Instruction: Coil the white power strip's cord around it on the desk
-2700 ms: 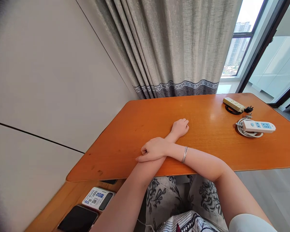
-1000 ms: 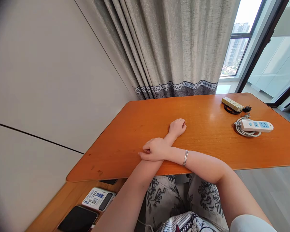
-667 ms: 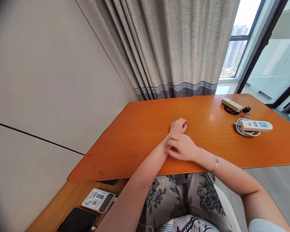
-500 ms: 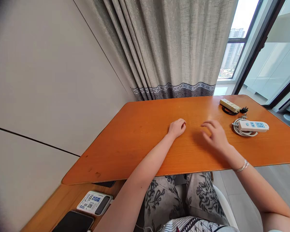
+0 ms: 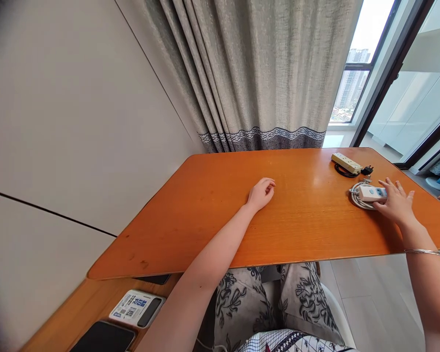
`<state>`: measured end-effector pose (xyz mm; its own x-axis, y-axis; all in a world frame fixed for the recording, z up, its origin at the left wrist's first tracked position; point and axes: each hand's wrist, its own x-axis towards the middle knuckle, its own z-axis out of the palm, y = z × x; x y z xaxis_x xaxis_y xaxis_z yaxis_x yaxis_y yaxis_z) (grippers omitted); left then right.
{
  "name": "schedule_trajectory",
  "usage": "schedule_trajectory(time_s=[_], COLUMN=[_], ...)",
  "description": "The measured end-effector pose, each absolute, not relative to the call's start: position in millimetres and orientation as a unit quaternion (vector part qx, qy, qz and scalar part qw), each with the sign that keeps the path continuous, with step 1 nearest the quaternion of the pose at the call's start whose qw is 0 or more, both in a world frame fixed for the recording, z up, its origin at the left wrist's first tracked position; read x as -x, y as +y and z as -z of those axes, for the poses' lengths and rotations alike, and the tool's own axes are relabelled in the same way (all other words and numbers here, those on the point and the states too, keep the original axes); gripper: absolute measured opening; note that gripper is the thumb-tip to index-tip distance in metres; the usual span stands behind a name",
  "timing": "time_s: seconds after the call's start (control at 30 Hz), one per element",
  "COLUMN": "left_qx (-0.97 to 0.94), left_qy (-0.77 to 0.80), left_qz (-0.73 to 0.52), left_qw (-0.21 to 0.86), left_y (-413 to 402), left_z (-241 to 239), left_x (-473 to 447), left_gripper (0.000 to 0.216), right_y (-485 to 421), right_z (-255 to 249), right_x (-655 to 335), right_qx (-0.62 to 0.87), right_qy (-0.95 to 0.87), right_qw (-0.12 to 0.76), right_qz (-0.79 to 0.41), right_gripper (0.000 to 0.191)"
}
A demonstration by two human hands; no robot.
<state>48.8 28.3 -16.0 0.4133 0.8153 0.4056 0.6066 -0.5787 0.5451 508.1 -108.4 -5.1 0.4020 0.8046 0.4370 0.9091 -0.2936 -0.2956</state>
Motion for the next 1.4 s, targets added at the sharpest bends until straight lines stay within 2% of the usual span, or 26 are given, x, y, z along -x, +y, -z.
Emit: schedule_trajectory(time_s=[0.17, 0.37, 0.53, 0.63, 0.7, 0.77, 0.87, 0.97, 1.2, 1.3, 1.4], left_qx=[-0.842, -0.872, -0.912, -0.938, -0.957, -0.969, -0.962, -0.92, -0.823, -0.773, -0.716], left_qy=[0.408, 0.32, 0.187, 0.091, 0.043, 0.037, 0.148, 0.308, 0.521, 0.601, 0.673], left_qz=[-0.311, -0.308, -0.315, -0.303, -0.27, -0.237, -0.222, -0.224, -0.178, -0.171, -0.182], left_qw=[0.169, 0.206, 0.186, 0.144, 0.1, 0.062, 0.054, 0.095, 0.139, 0.108, 0.028], left_y=[20.5, 5.4, -22.6, -40.3, -47.7, -49.5, -42.3, -27.5, 9.7, 23.5, 34.8], left_z=[8.7, 5.8, 12.1, 20.4, 24.6, 25.6, 20.5, 12.4, -0.1, -7.3, -13.5], left_x=[-49.9, -61.2, -82.9, -97.7, -104.9, -107.4, -101.5, -89.4, -62.3, -40.2, -9.6], left_gripper=[0.019, 0.021, 0.022, 0.025, 0.024, 0.022, 0.026, 0.043, 0.061, 0.066, 0.068], right_y=[-100.9, -90.1, -58.4, -40.1, -33.4, -31.8, -37.4, -47.3, -66.9, -73.7, -78.7], right_z=[-23.3, -33.0, -25.0, -27.6, -35.4, -46.4, -62.2, -69.8, -60.8, -51.0, -39.2], right_x=[-487.1, -435.5, -355.4, -300.6, -268.8, -245.1, -228.5, -232.8, -287.1, -311.0, -327.6], right_qx=[0.808, 0.78, 0.719, 0.607, 0.521, 0.464, 0.416, 0.402, 0.454, 0.494, 0.537], right_qy=[-0.566, -0.608, -0.631, -0.556, -0.525, -0.515, -0.531, -0.541, -0.511, -0.501, -0.497], right_qw=[0.159, 0.147, 0.259, 0.436, 0.48, 0.51, 0.542, 0.563, 0.618, 0.608, 0.58], right_qz=[0.042, -0.022, -0.133, -0.364, -0.472, -0.509, -0.501, -0.478, -0.389, -0.368, -0.357], right_gripper=[0.035, 0.048, 0.049, 0.052, 0.052, 0.053, 0.055, 0.056, 0.056, 0.055, 0.056])
